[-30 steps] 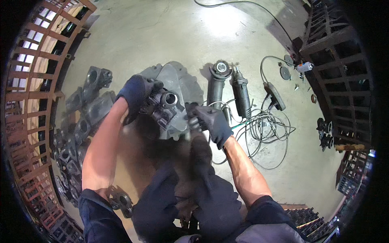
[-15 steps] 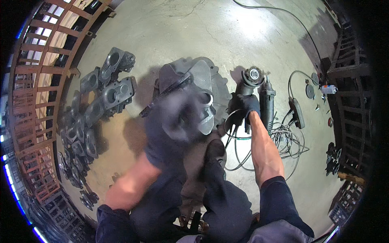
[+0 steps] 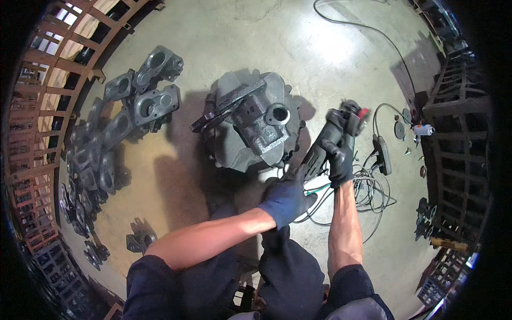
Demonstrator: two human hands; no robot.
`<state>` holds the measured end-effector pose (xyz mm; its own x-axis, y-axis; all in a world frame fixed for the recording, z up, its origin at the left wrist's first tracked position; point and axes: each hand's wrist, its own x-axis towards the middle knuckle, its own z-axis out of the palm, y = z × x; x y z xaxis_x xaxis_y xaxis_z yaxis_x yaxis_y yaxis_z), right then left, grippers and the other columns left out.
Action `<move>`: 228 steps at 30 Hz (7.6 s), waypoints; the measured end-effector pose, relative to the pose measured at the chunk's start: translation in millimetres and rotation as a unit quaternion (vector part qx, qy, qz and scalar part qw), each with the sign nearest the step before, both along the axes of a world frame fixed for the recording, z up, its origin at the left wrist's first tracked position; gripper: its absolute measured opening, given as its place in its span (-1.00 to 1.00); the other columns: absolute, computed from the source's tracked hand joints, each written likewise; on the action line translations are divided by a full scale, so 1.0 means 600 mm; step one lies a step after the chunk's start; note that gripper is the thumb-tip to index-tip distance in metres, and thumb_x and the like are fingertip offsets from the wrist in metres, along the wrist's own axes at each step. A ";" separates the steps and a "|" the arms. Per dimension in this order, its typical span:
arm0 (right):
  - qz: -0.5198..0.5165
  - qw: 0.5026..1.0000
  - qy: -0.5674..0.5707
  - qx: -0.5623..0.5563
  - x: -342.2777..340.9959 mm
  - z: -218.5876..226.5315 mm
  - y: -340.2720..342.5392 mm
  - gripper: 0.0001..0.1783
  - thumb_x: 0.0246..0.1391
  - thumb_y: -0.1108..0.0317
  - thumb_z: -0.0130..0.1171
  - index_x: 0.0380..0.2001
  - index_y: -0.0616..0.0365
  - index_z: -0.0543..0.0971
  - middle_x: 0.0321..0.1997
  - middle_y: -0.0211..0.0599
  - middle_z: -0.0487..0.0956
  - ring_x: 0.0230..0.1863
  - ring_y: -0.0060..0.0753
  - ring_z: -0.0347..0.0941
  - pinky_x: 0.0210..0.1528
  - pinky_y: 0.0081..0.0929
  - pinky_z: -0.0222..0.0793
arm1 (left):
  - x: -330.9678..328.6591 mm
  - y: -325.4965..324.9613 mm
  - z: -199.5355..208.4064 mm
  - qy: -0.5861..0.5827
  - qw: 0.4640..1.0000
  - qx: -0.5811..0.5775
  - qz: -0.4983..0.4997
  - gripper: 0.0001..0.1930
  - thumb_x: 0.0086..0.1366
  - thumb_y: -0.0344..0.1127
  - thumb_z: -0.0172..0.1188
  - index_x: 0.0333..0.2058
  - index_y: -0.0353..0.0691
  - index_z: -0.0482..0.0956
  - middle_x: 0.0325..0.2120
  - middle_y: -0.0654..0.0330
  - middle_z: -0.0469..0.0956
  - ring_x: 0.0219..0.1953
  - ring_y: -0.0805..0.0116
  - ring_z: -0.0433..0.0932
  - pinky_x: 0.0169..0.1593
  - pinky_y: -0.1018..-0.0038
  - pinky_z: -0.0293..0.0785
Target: The person sits on the floor and uses a handheld angle grinder to smooth the surfaces of metal engine parts. They pick up parts from a pile, grind them, inspect them, and place them on a wooden table.
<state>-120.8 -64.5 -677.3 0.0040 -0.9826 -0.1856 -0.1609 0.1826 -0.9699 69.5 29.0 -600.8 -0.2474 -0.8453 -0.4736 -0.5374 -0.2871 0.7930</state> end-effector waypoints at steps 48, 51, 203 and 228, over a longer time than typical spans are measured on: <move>0.078 0.955 0.280 -0.065 0.056 0.326 0.053 -0.41 0.18 0.00 0.23 0.01 0.33 0.50 -0.28 -0.05 0.64 -0.28 -0.23 0.60 -0.20 -0.27 0.50 | -0.170 0.025 0.008 0.535 0.833 0.015 0.140 -0.35 0.03 -0.33 0.51 0.09 -0.37 0.45 0.00 -0.03 0.59 0.08 0.16 0.57 0.17 0.29 0.46; 0.107 0.955 0.274 -0.041 0.052 0.330 0.050 -0.40 0.18 0.04 0.24 0.04 0.37 0.45 -0.24 -0.01 0.63 -0.27 -0.23 0.59 -0.18 -0.27 0.51 | -0.175 0.021 0.009 0.634 0.750 0.077 0.172 -0.33 0.03 -0.33 0.52 0.10 -0.38 0.44 0.01 -0.02 0.59 0.08 0.16 0.56 0.16 0.30 0.46; 0.343 0.821 0.454 -0.042 0.128 0.351 -0.073 -0.52 -0.22 0.27 0.42 -0.20 0.25 0.53 -0.39 0.11 0.66 -0.29 0.21 0.65 -0.22 -0.10 0.59 | -0.128 -0.050 -0.009 0.586 0.798 0.044 0.131 -0.55 0.46 -0.44 0.07 0.27 -0.39 0.27 0.25 0.03 0.38 0.30 0.26 0.35 0.41 0.36 0.27; 0.336 0.846 0.414 -0.028 0.078 0.321 -0.046 -0.43 -0.27 0.15 0.48 -0.20 0.26 0.54 -0.40 0.15 0.65 -0.31 0.23 0.65 -0.24 -0.08 0.59 | -0.151 -0.042 0.021 0.746 0.556 0.298 0.211 -0.34 0.32 -0.42 0.32 0.31 -0.36 0.23 0.27 0.02 0.38 0.32 0.28 0.35 0.38 0.33 0.32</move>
